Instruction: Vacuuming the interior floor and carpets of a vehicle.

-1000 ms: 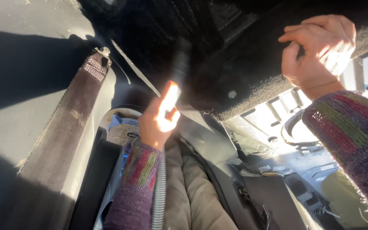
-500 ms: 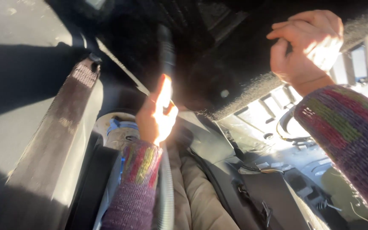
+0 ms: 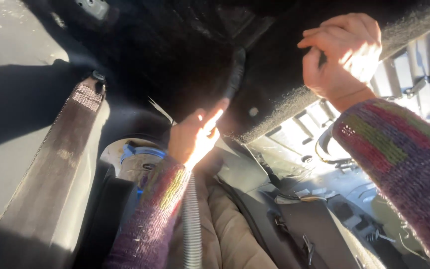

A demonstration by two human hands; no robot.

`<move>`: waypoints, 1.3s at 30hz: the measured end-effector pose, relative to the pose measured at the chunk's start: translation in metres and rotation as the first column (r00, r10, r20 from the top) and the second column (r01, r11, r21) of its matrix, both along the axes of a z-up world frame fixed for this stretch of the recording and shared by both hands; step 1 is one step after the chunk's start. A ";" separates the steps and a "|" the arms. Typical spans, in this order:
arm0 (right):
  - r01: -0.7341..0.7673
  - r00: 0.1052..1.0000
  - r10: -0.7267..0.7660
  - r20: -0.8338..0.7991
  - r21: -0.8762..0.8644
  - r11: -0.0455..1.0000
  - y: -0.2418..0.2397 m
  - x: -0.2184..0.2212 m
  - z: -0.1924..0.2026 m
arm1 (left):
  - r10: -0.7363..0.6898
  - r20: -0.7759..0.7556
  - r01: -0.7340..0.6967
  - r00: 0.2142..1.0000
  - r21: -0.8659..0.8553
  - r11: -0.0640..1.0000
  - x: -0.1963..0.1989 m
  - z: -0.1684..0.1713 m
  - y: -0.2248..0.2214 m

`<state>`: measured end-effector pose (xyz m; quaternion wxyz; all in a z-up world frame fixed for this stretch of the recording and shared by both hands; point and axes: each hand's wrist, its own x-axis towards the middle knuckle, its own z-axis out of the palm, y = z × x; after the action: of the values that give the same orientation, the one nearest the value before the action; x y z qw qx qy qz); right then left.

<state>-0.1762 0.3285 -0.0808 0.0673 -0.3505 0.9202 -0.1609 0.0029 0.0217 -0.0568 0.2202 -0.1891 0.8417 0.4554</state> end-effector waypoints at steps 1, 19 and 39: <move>-0.025 1.000 0.025 -0.004 -0.055 0.998 -0.007 -0.002 -0.005 | 0.028 -0.008 -0.028 1.000 -0.028 0.999 -0.003 0.002 -0.002; 0.023 0.999 -0.024 -0.038 -0.018 1.000 -0.015 -0.005 0.010 | -0.123 0.004 0.123 0.992 -0.101 0.987 -0.009 -0.041 0.025; 0.197 0.976 -0.206 -0.076 -0.114 0.974 -0.043 -0.020 0.051 | 0.051 -0.532 -0.044 0.845 0.026 0.999 -0.233 0.003 0.091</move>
<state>-0.1963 0.2857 -0.0303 -0.0084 -0.2651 0.9433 -0.1997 -0.2303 0.1129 -0.0535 -0.0319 -0.0749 0.8618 0.5007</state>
